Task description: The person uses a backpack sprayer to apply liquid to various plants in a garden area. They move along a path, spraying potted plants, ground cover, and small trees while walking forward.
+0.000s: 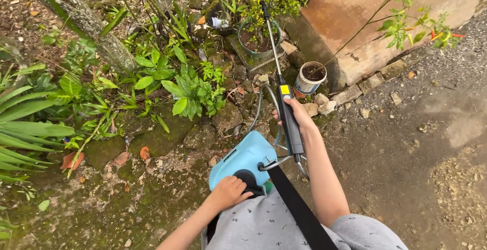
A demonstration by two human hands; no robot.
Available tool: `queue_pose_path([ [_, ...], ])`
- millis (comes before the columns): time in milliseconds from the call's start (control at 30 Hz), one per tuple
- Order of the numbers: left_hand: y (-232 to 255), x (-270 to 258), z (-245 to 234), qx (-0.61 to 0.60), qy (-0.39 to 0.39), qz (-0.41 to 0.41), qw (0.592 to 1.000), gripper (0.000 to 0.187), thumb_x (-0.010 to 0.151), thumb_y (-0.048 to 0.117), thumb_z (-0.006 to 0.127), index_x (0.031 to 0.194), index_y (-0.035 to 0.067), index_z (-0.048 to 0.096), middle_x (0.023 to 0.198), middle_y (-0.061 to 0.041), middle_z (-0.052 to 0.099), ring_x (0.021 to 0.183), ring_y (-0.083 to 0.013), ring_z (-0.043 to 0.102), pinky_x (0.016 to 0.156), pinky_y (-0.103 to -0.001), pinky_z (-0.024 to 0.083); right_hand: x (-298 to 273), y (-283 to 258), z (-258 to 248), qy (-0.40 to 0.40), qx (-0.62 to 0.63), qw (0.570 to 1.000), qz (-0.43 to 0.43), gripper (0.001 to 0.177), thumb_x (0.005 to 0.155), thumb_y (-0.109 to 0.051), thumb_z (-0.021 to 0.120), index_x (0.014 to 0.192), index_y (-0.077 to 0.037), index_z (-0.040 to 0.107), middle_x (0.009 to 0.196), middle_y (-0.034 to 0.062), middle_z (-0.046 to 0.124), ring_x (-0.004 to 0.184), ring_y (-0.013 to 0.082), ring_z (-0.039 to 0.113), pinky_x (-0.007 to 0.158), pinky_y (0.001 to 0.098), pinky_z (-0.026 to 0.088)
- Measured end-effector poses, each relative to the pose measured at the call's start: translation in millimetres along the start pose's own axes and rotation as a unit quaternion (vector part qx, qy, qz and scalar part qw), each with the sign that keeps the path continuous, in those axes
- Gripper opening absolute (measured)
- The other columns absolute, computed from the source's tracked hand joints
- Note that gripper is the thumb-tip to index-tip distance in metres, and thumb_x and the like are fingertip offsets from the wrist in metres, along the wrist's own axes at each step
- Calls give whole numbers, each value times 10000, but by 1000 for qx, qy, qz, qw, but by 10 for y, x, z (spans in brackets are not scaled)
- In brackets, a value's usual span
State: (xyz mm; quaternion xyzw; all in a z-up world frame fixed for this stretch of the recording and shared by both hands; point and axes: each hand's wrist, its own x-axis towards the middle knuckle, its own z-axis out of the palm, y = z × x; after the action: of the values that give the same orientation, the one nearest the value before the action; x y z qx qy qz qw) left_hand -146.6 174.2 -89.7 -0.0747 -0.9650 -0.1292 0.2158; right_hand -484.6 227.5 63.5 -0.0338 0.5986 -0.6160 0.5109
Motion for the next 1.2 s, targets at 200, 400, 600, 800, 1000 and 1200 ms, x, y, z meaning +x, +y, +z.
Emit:
queue_pose_path([
  [200, -234, 273, -241, 38, -40, -89, 994, 534, 1028, 461, 411, 570, 210, 522, 450, -19, 565, 437, -221, 607, 461, -335, 508, 141, 48, 6, 18, 45, 999, -24, 309, 961, -300, 625, 1053, -30, 509, 713, 268, 665, 553, 332, 715, 481, 409, 649],
  [400, -221, 729, -1054, -14, -317, -200, 927, 608, 993, 517, 326, 724, 147, 725, 663, -177, 709, 706, -420, 729, 654, -502, 555, 78, 33, -7, 10, 46, 999, -20, 336, 949, -316, 646, 1063, -35, 502, 709, 274, 665, 544, 337, 713, 482, 418, 642],
  [600, -442, 827, -1147, -26, -353, -182, 917, 595, 1002, 429, 378, 528, 177, 635, 436, -52, 549, 440, -233, 566, 521, -322, 501, 28, 74, -15, -7, 61, 998, -22, 332, 966, -310, 622, 1071, -24, 490, 807, 282, 681, 680, 321, 747, 522, 402, 657],
  [800, -451, 369, -735, -74, -348, -172, 918, 584, 994, 373, 416, 490, 120, 567, 404, -87, 490, 405, -267, 501, 486, -345, 452, -17, 192, -114, 3, 41, 999, -16, 330, 990, -309, 595, 1082, -5, 505, 808, 245, 694, 677, 293, 749, 505, 375, 654],
  [1000, -285, 368, -765, -62, -338, -158, 926, 580, 1000, 407, 396, 648, 62, 701, 558, -196, 640, 563, -396, 650, 582, -460, 528, -67, 84, 11, 22, 28, 999, 0, 342, 976, -310, 604, 1004, 28, 560, 786, 254, 694, 673, 297, 751, 501, 377, 649],
  [1200, -314, 320, -466, -66, -297, -97, 948, 559, 998, 380, 410, 609, 80, 676, 529, -159, 628, 518, -360, 634, 570, -428, 537, 111, 102, 15, 11, 17, 1000, -9, 372, 967, -343, 616, 973, 25, 559, 748, 279, 683, 643, 320, 744, 510, 404, 658],
])
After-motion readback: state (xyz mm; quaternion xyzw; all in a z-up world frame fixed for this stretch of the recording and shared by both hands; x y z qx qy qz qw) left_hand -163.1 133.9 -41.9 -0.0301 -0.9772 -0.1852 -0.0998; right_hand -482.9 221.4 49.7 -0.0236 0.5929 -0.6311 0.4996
